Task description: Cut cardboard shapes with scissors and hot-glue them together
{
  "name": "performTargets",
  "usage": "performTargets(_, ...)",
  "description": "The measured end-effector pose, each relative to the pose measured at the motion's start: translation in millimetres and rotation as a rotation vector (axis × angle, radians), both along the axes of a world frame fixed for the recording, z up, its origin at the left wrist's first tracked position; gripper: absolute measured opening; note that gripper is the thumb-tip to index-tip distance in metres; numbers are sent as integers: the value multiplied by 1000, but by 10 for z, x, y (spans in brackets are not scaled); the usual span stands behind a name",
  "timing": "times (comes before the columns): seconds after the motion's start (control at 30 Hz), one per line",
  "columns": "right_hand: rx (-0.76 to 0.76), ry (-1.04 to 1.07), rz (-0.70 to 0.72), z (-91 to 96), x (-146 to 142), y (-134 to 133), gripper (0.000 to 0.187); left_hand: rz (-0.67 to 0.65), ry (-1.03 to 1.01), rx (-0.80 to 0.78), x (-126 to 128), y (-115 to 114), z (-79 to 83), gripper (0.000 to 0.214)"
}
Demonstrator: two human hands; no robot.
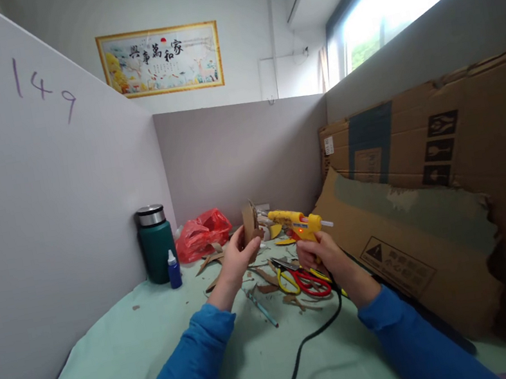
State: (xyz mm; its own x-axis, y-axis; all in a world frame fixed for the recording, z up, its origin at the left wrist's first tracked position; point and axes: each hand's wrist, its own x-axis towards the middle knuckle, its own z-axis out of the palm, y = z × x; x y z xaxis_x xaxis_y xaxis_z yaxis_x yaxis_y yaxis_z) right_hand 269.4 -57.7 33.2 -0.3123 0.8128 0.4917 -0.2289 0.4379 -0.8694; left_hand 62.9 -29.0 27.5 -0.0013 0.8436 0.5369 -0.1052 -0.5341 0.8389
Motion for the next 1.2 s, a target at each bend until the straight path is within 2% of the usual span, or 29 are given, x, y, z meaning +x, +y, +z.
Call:
performTargets(0.07, 33, -61, -9, -13, 2, -19, 32, -21, 0, 10, -2, -10, 13, 66)
performTargets(0.2, 40, -80, 12, -34, 1, 0, 16, -24, -9, 16, -5, -17, 25, 67)
performTargets(0.6, 36, -196, 35, -91, -8, 27, 18, -15, 29, 29, -41, -28, 62, 58)
performTargets(0.8, 103, -260, -66, -93, -11, 5, 15, -21, 36, 42, -43, -38, 81, 60)
performTargets(1.0, 380, -270, -214, -55, -32, -11, 11, -64, 32, 41, -29, -54, 93, 57)
performTargets(1.2, 418, -313, -307, -90, -19, 22, 10, -58, 55, 2, -10, -80, 91, 60)
